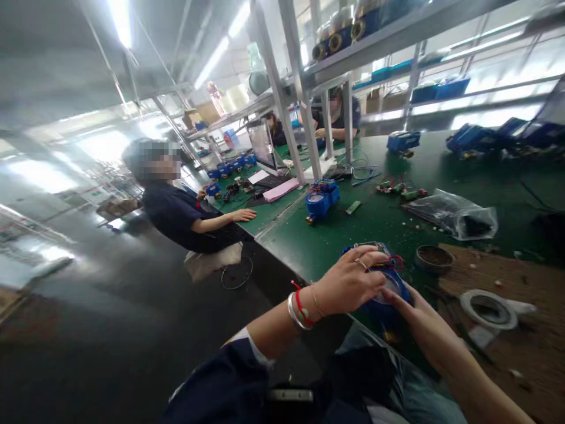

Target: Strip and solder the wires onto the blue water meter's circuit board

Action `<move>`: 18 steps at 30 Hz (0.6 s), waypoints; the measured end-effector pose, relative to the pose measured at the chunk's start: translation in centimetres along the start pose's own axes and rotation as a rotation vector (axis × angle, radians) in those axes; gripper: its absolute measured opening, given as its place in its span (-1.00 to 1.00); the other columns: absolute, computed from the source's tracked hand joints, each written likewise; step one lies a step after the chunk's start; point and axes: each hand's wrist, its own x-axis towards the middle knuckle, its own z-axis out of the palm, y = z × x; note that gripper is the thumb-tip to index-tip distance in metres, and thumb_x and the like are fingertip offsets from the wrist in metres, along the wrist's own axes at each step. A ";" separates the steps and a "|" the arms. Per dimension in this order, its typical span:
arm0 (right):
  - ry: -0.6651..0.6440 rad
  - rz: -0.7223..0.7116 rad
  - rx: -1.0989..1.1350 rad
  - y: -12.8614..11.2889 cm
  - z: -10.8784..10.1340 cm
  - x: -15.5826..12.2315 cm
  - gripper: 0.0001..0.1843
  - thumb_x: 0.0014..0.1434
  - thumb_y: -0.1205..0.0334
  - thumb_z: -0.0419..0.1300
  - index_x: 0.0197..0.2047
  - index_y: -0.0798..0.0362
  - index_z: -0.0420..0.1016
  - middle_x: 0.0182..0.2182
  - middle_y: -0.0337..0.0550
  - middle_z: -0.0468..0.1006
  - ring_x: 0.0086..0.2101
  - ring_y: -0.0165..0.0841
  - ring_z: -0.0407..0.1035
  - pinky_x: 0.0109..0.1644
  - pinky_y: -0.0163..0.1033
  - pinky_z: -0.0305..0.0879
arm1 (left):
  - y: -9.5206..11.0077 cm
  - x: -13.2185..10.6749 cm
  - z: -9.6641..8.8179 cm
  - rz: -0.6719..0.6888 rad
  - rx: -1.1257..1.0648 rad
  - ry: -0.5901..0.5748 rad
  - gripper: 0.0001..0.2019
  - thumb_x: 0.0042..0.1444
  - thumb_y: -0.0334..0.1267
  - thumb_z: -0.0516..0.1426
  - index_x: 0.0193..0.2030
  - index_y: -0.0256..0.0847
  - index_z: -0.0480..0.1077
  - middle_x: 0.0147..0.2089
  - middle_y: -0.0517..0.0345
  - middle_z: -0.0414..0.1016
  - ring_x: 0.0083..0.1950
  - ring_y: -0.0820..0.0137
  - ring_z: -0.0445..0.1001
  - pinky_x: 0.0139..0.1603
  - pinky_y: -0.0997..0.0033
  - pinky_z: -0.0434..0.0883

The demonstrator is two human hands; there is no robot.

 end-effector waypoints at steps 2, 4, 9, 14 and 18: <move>0.002 -0.022 -0.015 0.3 -0.3 0.1 -0.21 -0.06 -0.23 0.28 0.18 -0.10 0.21 0.09 -0.25 0.34 0.12 -0.26 0.18 0.28 -0.13 0.02 | 0.1 0.0 -0.1 -0.002 -0.015 0.015 -0.69 0.30 -0.21 -0.09 -0.18 -0.30 0.43 0.22 0.01 0.16 0.33 0.28 -0.01 0.43 0.27 -0.08; -0.001 -0.047 -0.025 0.5 -0.5 0.1 -0.21 -0.04 -0.22 0.27 0.19 -0.07 0.21 0.08 -0.22 0.35 0.11 -0.25 0.19 0.27 -0.14 0.03 | 0.2 0.0 0.0 -0.014 -0.040 0.049 -0.71 0.30 -0.23 -0.08 -0.20 -0.32 0.42 0.20 0.01 0.19 0.32 0.29 0.01 0.43 0.29 -0.04; -0.007 -0.120 -0.025 0.4 -0.2 0.1 -0.15 -0.04 -0.22 0.27 0.20 0.07 0.19 0.07 -0.12 0.34 0.09 -0.23 0.21 0.22 -0.21 0.11 | 0.5 -0.3 1.2 -0.063 -0.169 0.177 -0.83 0.28 -0.33 -0.04 -0.24 -0.34 0.33 0.11 0.00 0.28 0.26 0.35 0.10 0.38 0.28 0.07; 0.004 -0.168 -0.045 0.4 -0.1 0.2 -0.17 0.00 -0.18 0.25 0.22 0.09 0.17 0.09 -0.13 0.33 0.08 -0.27 0.23 0.20 -0.23 0.12 | 0.9 -0.7 1.6 -0.117 -0.315 0.229 -0.93 0.25 -0.40 -0.02 -0.19 -0.28 0.27 0.13 0.03 0.26 0.27 0.33 0.09 0.32 0.18 0.15; 0.014 -0.161 -0.063 0.5 -0.2 0.0 -0.16 0.01 -0.18 0.25 0.23 0.09 0.15 0.08 -0.13 0.34 0.07 -0.28 0.24 0.21 -0.21 0.12 | 0.3 -1.1 1.0 -0.108 -0.420 0.287 -0.91 0.22 -0.38 0.05 -0.13 -0.24 0.28 0.15 0.04 0.26 0.24 0.34 0.16 0.28 0.19 0.19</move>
